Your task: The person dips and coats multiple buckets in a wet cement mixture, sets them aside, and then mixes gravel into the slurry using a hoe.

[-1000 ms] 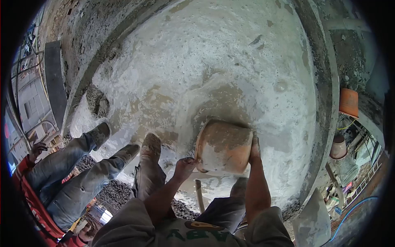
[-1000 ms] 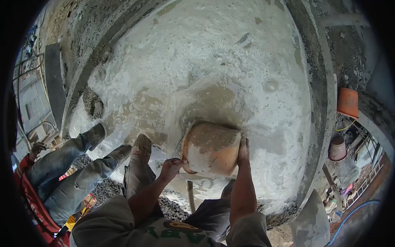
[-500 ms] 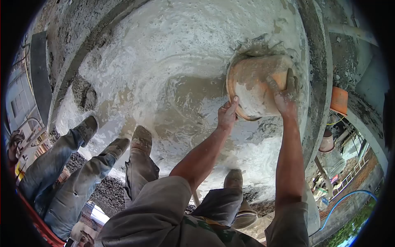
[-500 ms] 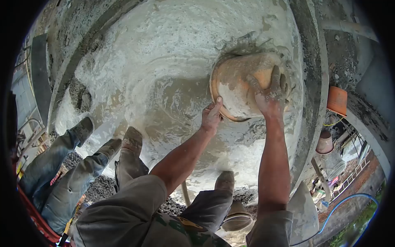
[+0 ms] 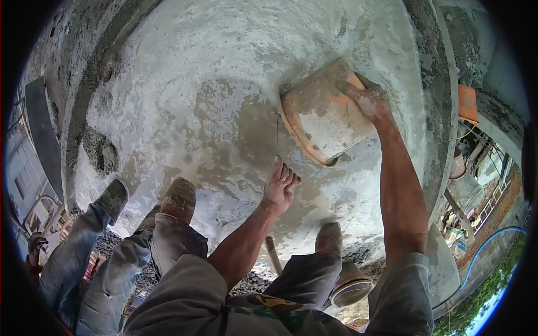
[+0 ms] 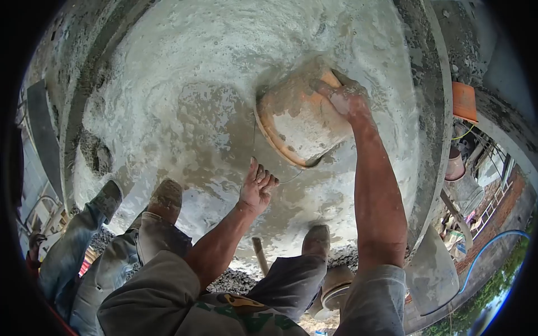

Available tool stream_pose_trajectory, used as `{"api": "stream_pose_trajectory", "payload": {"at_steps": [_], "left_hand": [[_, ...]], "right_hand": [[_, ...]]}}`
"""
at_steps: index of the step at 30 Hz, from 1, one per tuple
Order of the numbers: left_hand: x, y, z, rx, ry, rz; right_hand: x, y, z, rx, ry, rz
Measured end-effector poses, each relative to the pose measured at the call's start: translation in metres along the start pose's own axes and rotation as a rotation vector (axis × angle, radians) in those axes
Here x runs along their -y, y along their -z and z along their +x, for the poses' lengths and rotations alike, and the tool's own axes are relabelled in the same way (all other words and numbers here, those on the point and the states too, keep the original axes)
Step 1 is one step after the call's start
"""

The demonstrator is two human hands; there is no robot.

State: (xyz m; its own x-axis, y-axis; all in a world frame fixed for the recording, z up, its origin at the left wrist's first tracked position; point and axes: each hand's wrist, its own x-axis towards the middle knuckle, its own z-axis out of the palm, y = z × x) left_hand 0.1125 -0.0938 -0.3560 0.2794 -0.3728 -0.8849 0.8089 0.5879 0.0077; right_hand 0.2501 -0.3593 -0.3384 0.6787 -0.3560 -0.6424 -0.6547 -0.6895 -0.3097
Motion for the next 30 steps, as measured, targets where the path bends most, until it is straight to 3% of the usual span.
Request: {"api": "stream_pose_trajectory", "payload": {"at_steps": [2,3,5,7,9,13,16,18,23,26,28,30], "left_hand": [[0.005,0.009,-0.020,-0.040,-0.002,-0.032],[0.005,0.015,-0.026,-0.053,-0.005,-0.029],[0.005,0.031,-0.040,-0.088,-0.008,-0.020],[0.009,0.048,-0.058,-0.098,-0.001,0.001],[0.005,0.064,-0.075,-0.053,-0.033,0.029],[-0.002,0.063,-0.110,-0.212,-0.015,0.115],[-0.004,0.051,-0.129,-0.239,-0.039,0.261],[-0.008,0.028,-0.136,-0.276,-0.050,0.359],[-0.023,-0.047,-0.162,-0.312,-0.045,0.642],[-0.038,-0.078,-0.183,-0.316,-0.030,0.704],[-0.045,-0.092,-0.195,-0.298,-0.034,0.736],[-0.052,-0.103,-0.209,-0.288,-0.037,0.787]], "right_hand": [[0.009,0.009,-0.004,0.256,-0.098,0.089],[0.006,-0.002,-0.005,0.171,-0.095,-0.028],[-0.052,-0.062,0.008,0.127,0.062,0.220],[-0.032,-0.049,-0.018,0.352,-0.138,0.232],[-0.099,-0.128,0.005,0.277,-0.054,0.332],[-0.103,-0.149,-0.040,0.361,-0.170,0.572],[-0.143,-0.178,-0.060,0.398,-0.183,1.271],[-0.149,-0.185,-0.087,0.400,-0.250,1.475],[-0.113,-0.131,-0.147,0.226,-0.523,0.812],[-0.124,-0.177,-0.176,0.134,-0.739,1.141],[-0.106,-0.165,-0.199,0.274,-0.858,1.408],[-0.103,-0.163,-0.224,0.258,-0.437,1.272]]}}
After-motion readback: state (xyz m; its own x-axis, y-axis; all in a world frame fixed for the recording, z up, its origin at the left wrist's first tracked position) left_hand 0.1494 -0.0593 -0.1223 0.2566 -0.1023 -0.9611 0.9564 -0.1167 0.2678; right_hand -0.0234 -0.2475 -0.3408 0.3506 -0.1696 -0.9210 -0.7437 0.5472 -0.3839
